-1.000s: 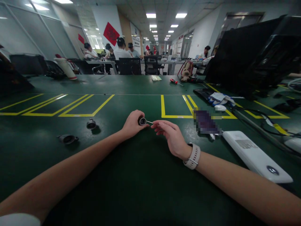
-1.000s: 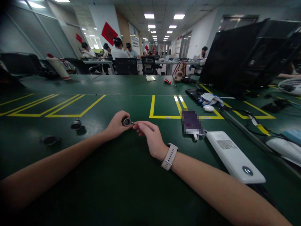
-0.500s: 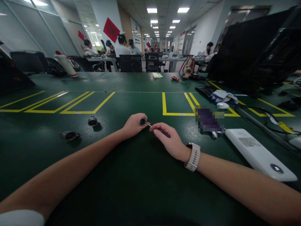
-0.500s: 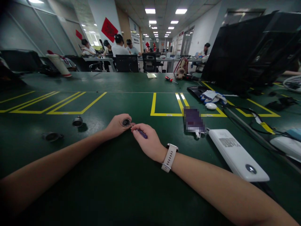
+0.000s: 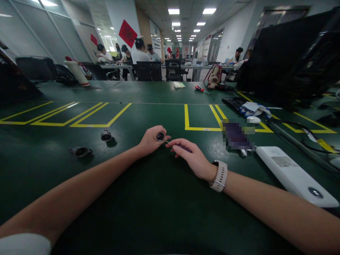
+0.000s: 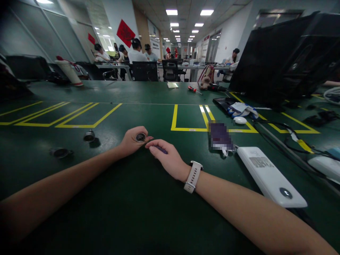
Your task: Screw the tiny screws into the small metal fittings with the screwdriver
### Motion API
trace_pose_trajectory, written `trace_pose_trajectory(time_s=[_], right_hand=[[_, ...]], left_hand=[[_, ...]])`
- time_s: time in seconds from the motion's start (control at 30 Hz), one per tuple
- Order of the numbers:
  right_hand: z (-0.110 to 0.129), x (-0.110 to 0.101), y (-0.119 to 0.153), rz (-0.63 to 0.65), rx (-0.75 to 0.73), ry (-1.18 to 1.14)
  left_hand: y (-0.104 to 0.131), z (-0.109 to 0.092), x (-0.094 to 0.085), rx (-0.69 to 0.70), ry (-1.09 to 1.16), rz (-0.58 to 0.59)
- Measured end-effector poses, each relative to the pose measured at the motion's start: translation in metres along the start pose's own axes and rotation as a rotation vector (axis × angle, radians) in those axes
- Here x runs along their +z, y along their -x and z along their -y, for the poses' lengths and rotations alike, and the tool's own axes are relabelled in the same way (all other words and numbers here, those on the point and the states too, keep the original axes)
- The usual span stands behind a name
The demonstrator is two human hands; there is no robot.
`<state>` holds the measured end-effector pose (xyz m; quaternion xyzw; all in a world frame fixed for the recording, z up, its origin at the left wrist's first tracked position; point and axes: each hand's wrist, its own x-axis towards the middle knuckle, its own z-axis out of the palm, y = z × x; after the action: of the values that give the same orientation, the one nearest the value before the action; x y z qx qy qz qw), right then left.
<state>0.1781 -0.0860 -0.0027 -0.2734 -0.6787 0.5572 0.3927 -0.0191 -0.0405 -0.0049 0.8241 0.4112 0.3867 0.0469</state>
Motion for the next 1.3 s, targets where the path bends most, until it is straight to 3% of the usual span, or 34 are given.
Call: trace_pose_trajectory(time_s=[0.17,0.37,0.5,0.67,0.8,1.1,1.3], right_hand=[[-0.005,-0.001,-0.001,-0.004,0.028,-0.121],[-0.007,-0.002,-0.001,0.012,0.029,-0.069],[0.002,-0.001,0.001,0.011,-0.01,0.029],[0.014,0.001,0.006,-0.121,-0.103,0.234],[0.014,0.002,0.005,-0.155,-0.085,0.318],[0.013,0.001,0.002,-0.143,0.017,0.154],[0.011,0.0,0.002,-0.188,0.001,0.096]], left_hand=[[-0.001,0.0,-0.002,-0.012,0.096,0.077],[-0.001,-0.001,-0.003,-0.051,0.127,0.114],[-0.002,-0.002,-0.003,-0.037,0.105,0.188],[-0.003,-0.004,-0.002,-0.015,-0.01,0.275],[-0.003,-0.006,-0.002,0.017,-0.071,0.293],[-0.001,-0.006,-0.001,0.029,-0.128,0.303],[-0.002,-0.003,0.001,-0.02,-0.179,0.298]])
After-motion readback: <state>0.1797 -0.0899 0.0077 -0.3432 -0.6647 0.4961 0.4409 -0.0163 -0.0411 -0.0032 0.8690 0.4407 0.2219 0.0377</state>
